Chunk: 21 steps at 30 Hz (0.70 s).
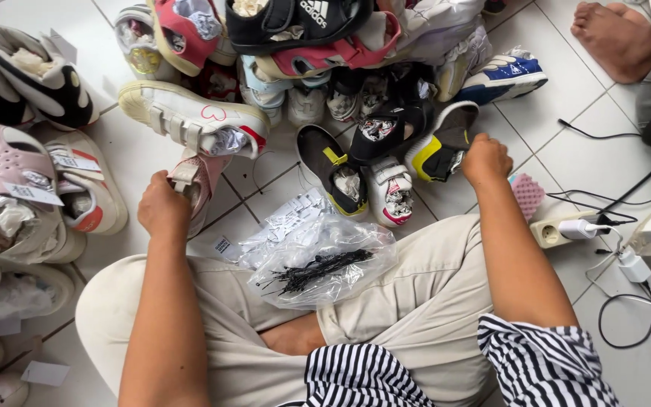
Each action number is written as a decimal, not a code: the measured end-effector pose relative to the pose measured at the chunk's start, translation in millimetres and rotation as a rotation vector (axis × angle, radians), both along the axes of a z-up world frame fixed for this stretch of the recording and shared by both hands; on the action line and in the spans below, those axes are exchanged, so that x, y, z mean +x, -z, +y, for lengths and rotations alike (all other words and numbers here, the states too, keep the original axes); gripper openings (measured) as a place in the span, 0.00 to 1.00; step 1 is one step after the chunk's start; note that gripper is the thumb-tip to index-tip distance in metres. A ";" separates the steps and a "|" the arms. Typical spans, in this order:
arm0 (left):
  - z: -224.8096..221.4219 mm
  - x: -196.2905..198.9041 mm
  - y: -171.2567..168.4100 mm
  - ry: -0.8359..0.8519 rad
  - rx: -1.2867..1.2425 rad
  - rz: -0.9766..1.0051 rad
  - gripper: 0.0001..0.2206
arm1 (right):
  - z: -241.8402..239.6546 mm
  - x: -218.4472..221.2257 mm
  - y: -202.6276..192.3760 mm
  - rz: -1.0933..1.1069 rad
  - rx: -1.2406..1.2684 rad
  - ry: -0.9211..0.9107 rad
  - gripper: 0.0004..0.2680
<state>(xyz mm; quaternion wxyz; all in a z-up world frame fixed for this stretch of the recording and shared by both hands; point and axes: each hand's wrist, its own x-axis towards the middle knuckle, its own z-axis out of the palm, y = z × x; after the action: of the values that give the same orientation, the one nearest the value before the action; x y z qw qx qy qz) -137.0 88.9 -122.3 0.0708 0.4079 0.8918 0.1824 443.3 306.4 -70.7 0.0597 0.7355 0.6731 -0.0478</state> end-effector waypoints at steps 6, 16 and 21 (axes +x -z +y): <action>-16.8 20.2 -11.3 0.083 0.219 0.252 0.19 | -45.8 7.4 -47.1 0.241 0.649 -0.061 0.03; -48.8 134.8 -114.5 0.425 0.486 -0.915 0.16 | -123.6 -190.2 -119.8 0.739 0.764 -0.580 0.06; -55.4 130.9 -129.4 0.490 0.310 -1.236 0.29 | -131.1 -279.3 -54.8 0.730 0.325 -0.818 0.10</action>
<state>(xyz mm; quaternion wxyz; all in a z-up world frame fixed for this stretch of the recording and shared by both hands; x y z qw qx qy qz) -6.1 33.5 7.1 0.5471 0.4243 0.5333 0.4861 164.0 175.3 -15.9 -0.2770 0.3505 0.8788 -0.1675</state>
